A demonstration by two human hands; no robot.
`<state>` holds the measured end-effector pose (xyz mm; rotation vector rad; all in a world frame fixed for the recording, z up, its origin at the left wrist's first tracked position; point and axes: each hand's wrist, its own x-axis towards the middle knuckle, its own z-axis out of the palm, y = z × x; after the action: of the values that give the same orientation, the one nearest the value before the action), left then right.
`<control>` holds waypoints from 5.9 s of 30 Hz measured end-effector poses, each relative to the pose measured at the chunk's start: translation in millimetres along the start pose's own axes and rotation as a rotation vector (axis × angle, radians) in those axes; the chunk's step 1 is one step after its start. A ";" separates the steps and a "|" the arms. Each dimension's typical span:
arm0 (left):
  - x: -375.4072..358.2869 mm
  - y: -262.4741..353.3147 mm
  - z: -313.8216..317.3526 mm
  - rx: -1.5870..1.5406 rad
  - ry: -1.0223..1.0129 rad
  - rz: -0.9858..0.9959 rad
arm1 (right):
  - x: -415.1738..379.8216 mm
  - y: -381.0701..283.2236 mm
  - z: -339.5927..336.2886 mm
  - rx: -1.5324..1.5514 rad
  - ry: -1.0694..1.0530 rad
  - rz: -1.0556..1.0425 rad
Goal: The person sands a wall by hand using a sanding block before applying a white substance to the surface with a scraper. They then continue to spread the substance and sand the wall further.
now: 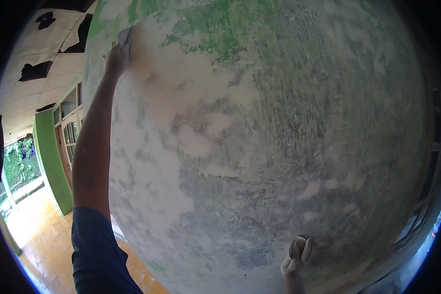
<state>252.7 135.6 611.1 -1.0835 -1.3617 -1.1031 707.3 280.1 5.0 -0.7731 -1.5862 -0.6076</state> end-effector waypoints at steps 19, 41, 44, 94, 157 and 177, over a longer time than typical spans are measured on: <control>-106.2 87.8 23.4 0.265 0.086 0.756 | 0.8 1.2 5.7 -0.047 0.016 -0.027; -33.8 14.7 2.9 0.116 0.089 0.253 | 4.9 -2.1 2.6 -0.060 0.009 -0.033; -45.2 13.9 33.1 0.408 0.314 0.493 | 7.7 -3.9 -0.5 -0.047 0.029 -0.031; -52.4 53.4 6.7 -0.369 0.375 0.203 | -10.3 0.6 4.4 -0.082 -0.028 0.008; -259.9 74.5 9.3 -0.017 -0.091 0.674 | -5.6 1.6 5.0 -0.131 -0.033 -0.027; -202.4 98.9 15.5 0.021 0.080 0.570 | 0.1 -0.9 1.0 -0.113 -0.009 -0.058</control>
<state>360.2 160.0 414.0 -1.2916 -0.9113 -0.6985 705.9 280.2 4.9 -0.8168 -1.5978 -0.7424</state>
